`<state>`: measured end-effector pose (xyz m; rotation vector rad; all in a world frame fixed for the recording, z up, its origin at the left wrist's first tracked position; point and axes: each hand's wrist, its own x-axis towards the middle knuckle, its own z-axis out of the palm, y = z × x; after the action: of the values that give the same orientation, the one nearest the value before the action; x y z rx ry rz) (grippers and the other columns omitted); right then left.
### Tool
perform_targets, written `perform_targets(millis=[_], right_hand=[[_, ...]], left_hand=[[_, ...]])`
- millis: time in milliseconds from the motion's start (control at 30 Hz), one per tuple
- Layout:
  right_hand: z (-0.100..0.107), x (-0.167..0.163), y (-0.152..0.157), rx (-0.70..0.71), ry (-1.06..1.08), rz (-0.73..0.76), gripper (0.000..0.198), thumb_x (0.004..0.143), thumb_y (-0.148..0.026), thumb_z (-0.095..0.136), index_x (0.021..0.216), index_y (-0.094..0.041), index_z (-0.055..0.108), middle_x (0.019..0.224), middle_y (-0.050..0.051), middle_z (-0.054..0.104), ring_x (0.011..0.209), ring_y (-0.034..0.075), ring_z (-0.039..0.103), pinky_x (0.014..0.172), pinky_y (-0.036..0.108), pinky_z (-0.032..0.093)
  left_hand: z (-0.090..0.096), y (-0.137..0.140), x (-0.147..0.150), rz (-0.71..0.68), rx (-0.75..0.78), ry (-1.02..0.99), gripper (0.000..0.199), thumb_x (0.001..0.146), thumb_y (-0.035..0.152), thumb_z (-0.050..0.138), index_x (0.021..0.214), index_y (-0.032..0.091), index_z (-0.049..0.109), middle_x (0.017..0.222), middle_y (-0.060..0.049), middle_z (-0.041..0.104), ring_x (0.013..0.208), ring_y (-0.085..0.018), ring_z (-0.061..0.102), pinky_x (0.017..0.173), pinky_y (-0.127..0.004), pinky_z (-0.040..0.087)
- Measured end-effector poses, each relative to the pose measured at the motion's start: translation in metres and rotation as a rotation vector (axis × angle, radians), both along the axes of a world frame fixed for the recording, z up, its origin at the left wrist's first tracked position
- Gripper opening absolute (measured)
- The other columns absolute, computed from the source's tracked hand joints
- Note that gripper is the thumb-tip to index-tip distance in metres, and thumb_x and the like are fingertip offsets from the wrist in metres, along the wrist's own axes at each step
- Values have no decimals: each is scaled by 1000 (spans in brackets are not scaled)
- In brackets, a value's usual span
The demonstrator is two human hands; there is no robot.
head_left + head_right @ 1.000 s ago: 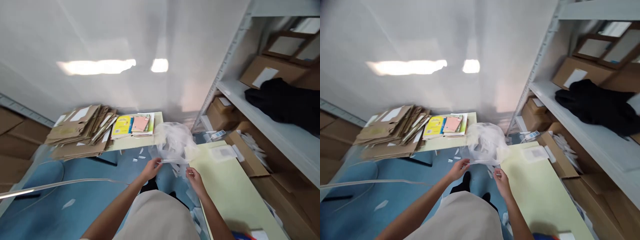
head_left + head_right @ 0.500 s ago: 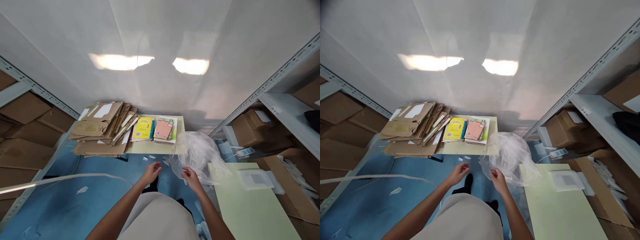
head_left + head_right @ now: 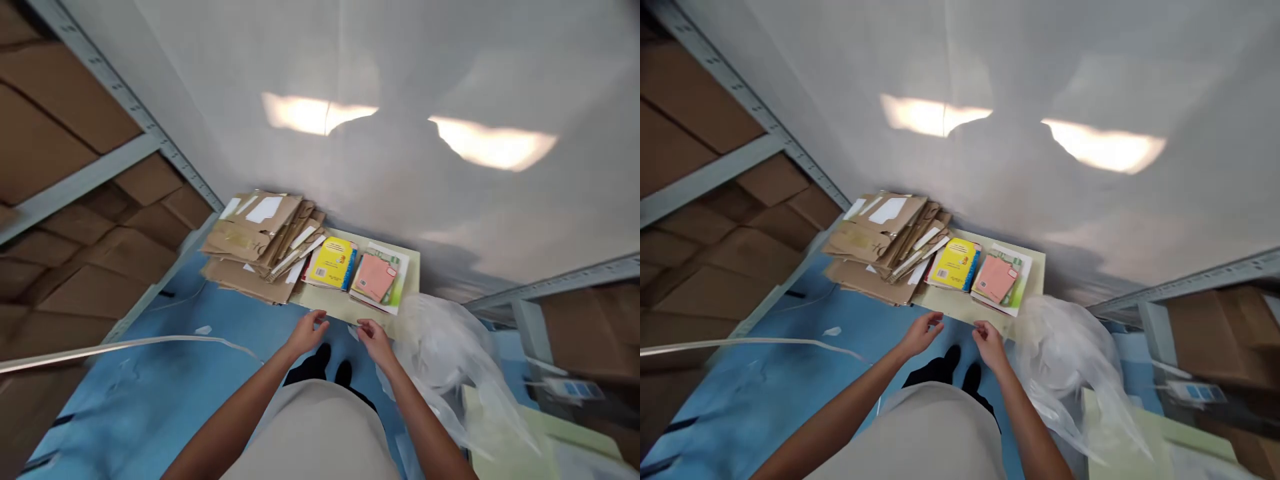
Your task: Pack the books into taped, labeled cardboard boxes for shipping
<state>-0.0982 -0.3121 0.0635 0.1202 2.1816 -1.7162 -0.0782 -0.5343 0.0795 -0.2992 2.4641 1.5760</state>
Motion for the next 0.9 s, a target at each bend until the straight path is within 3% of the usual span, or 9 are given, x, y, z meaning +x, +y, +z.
perform_targets(millis=[200,300,433,500,600,700,800,900], right_hand=[[24,-76,-117,-86,120,284,25,70,-29,60,93,-18,65,80,4,67,69,15,61,71,32,50],[30,-103,-175,-176,103,298,30,67,-29,64,94,-19,64,90,6,69,79,16,64,79,34,51],[27,-128,-246,-233,35,255,42,62,-31,70,102,-19,62,105,10,67,88,19,65,85,38,51],[24,-139,-279,-225,-3,191,47,61,-31,72,105,-18,59,113,11,65,91,20,65,85,39,52],[22,-153,-320,-226,-23,55,50,63,-34,72,107,-19,55,115,11,64,95,20,64,84,36,52],[22,-164,-347,-238,-90,-42,43,65,-39,69,101,-21,52,98,6,67,84,18,65,70,30,54],[27,-165,-354,-223,-171,-79,33,66,-42,67,86,-22,50,75,0,64,61,14,60,53,26,50],[36,-152,-343,-232,-175,-76,33,63,-43,70,76,-22,48,62,-5,58,50,10,54,47,23,46]], left_hand=[[9,-83,-22,483,4,82,34,70,39,65,95,16,67,98,-12,68,93,-26,64,76,-37,51],[13,-130,-45,675,71,124,35,70,37,68,97,15,66,94,-10,67,93,-24,63,83,-37,49],[12,-182,-71,883,98,200,40,70,34,71,105,17,61,116,-12,58,104,-22,59,89,-34,47],[9,-201,-83,968,199,175,43,72,32,71,111,18,56,119,-13,56,103,-21,60,86,-32,49],[6,-221,-99,1024,429,118,41,77,27,67,113,18,50,114,-11,59,95,-17,63,77,-28,51],[4,-231,-110,1051,551,51,49,77,22,67,119,19,43,109,-10,61,90,-16,64,70,-26,52],[1,-236,-109,1054,572,1,61,74,22,69,126,19,37,109,-10,61,89,-15,65,66,-24,52],[-3,-246,-99,997,637,3,44,78,34,64,115,19,45,108,-9,63,88,-16,65,64,-25,52]])
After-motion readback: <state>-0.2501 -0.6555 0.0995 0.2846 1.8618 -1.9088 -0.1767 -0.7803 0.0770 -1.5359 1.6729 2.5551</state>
